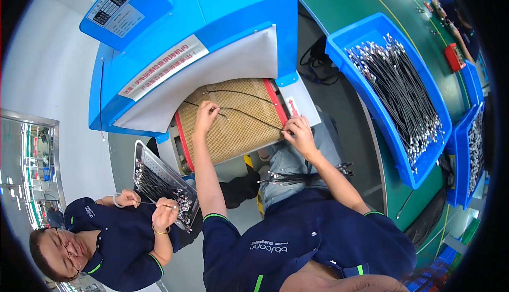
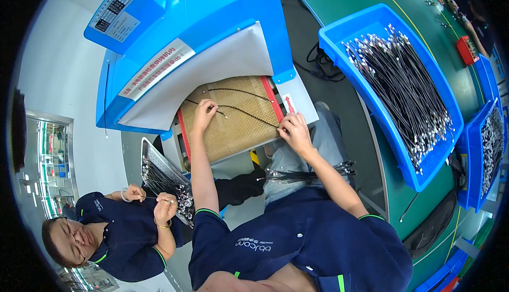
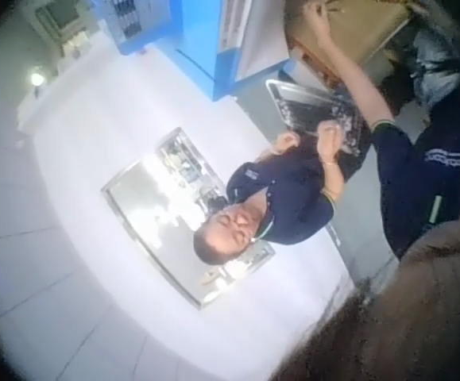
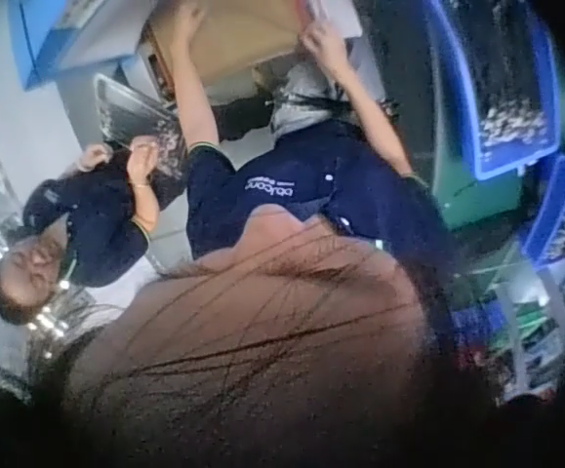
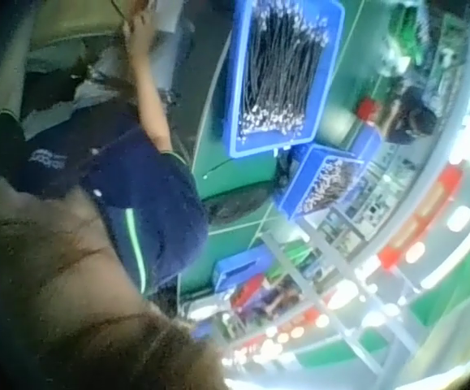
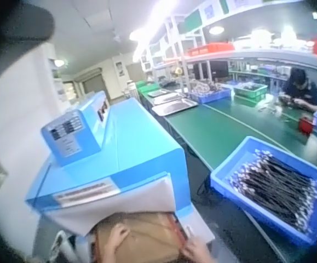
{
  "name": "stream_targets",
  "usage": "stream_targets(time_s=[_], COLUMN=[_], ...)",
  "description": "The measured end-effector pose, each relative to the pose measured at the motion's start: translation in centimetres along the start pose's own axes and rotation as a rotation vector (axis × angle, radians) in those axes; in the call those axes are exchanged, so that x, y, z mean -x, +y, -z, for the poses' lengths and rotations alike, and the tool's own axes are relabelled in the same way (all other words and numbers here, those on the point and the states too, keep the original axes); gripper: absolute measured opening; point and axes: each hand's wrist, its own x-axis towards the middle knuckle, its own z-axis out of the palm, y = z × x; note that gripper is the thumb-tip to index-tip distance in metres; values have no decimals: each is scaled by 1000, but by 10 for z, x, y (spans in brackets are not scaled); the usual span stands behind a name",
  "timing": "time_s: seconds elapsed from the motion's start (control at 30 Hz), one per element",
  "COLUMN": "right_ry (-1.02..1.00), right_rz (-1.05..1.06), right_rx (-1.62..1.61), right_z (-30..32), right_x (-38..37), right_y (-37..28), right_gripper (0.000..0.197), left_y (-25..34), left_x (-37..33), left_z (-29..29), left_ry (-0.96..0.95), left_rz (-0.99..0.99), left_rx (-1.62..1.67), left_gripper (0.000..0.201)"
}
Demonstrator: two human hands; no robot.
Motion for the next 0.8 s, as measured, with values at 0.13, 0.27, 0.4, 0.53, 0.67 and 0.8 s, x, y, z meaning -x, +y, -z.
stream_targets(time_s=[0.13,0.27,0.4,0.53,0.67,0.8], right_ry=[2,22,13,-365,-756,-944], right_rz=[-18,-3,40,-65,-130,-278], right_rx=[52,-15,-168,-170,-75,-42], right_z=[-5,1,21,51,68,68], right_x=[-2,-1,17,59,99,123], right_y=[-1,-1,3,15,26,33], right_gripper=[15,16,17,18,29,32], left_y=[-7,6,46,90,109,121], left_x=[-10,-10,27,118,201,255], left_z=[-6,-5,-12,-56,-117,-179], left_ry=[-39,73,313,290,209,-51], left_rz=[33,-56,-62,38,294,501], left_rx=[-51,-55,43,277,528,311], left_gripper=[16,23,26,23,33,59])
